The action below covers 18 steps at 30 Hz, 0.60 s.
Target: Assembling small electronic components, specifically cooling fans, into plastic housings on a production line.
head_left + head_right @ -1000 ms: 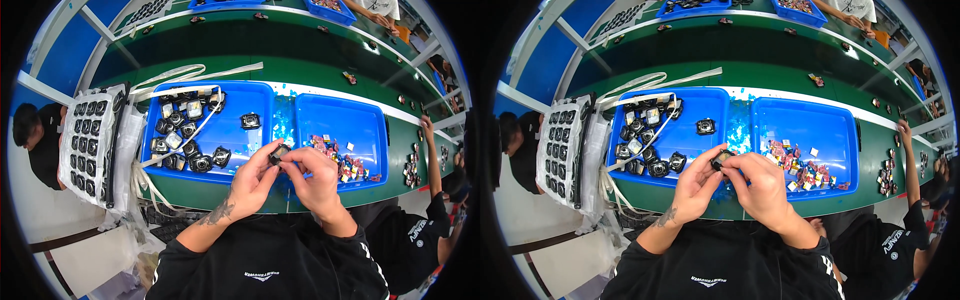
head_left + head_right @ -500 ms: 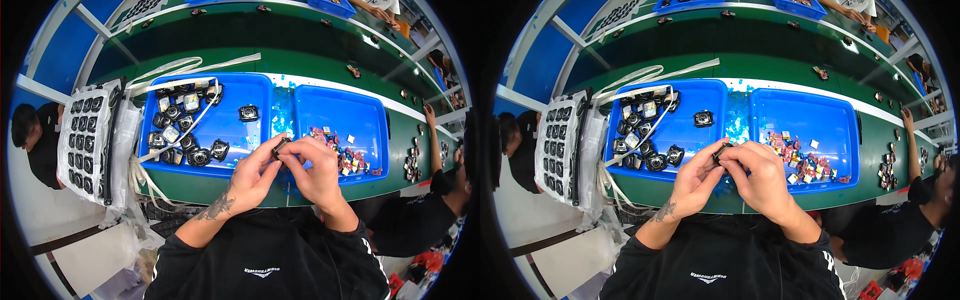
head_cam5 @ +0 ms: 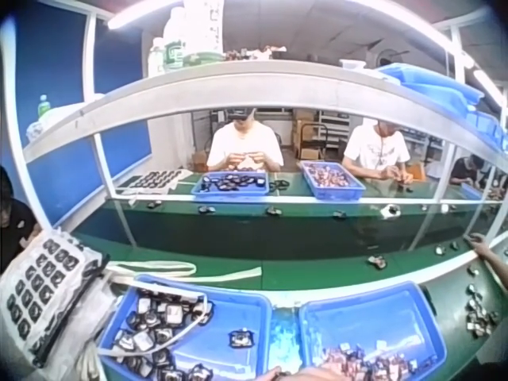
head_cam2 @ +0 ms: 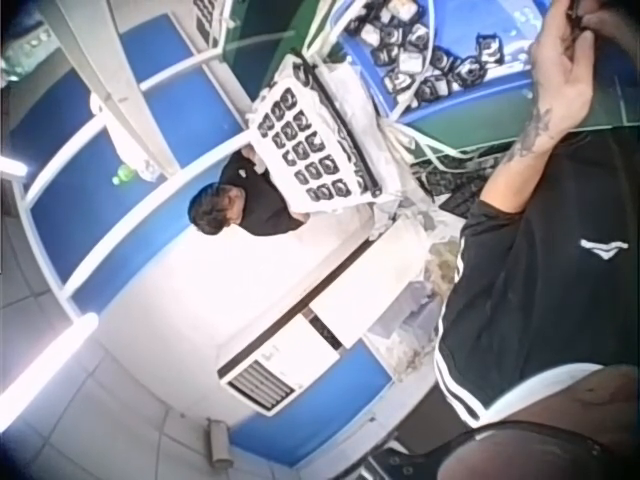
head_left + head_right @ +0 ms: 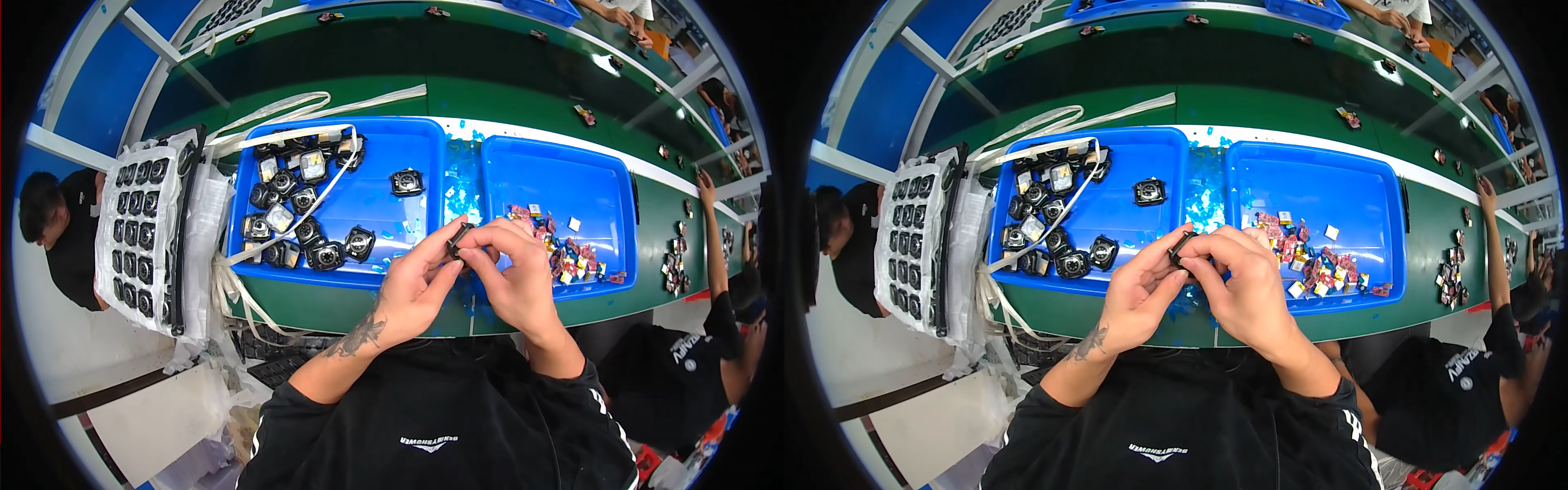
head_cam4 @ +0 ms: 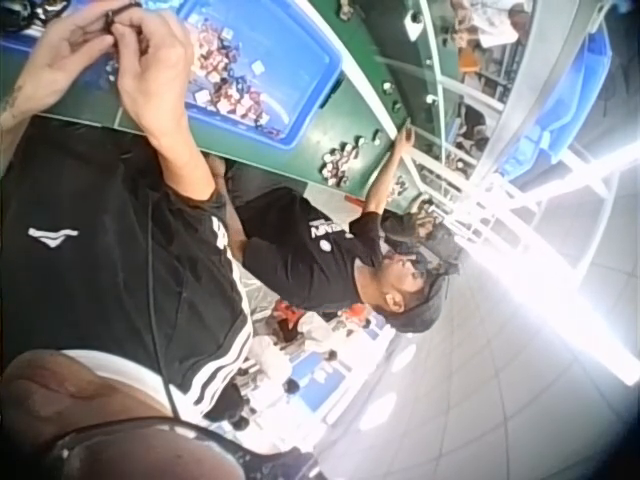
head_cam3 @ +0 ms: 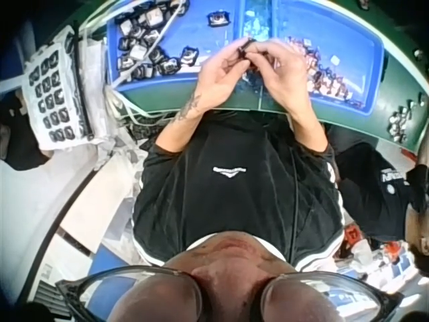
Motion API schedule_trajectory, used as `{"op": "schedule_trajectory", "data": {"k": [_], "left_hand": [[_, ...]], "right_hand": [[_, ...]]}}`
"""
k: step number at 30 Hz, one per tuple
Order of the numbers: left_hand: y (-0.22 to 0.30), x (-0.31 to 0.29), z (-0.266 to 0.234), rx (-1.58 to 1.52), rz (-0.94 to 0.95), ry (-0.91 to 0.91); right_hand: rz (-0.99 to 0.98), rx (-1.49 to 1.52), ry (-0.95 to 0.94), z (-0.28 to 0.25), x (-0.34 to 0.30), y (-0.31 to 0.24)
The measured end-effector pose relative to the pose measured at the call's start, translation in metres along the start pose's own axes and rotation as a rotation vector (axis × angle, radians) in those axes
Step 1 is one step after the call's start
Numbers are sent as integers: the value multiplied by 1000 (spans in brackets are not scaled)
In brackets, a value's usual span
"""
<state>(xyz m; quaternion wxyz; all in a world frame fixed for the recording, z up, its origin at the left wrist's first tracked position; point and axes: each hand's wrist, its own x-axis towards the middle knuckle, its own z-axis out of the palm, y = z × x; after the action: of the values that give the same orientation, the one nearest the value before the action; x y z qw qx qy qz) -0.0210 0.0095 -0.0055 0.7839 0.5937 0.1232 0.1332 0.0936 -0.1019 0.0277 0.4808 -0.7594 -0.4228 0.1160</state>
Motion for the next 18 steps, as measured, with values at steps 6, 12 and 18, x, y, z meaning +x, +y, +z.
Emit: {"op": "schedule_trajectory", "data": {"k": [6, 12, 18], "left_hand": [[2, 0, 2, 19, 11, 7], [5, -2, 3, 58, 22, -23], [9, -4, 6, -30, 0, -56]], "right_hand": [[-14, -62, -7, -3, 1, -3], [-65, -132, 45, -5, -2, -2], [-135, -42, 127, -6, 0, 0]]}}
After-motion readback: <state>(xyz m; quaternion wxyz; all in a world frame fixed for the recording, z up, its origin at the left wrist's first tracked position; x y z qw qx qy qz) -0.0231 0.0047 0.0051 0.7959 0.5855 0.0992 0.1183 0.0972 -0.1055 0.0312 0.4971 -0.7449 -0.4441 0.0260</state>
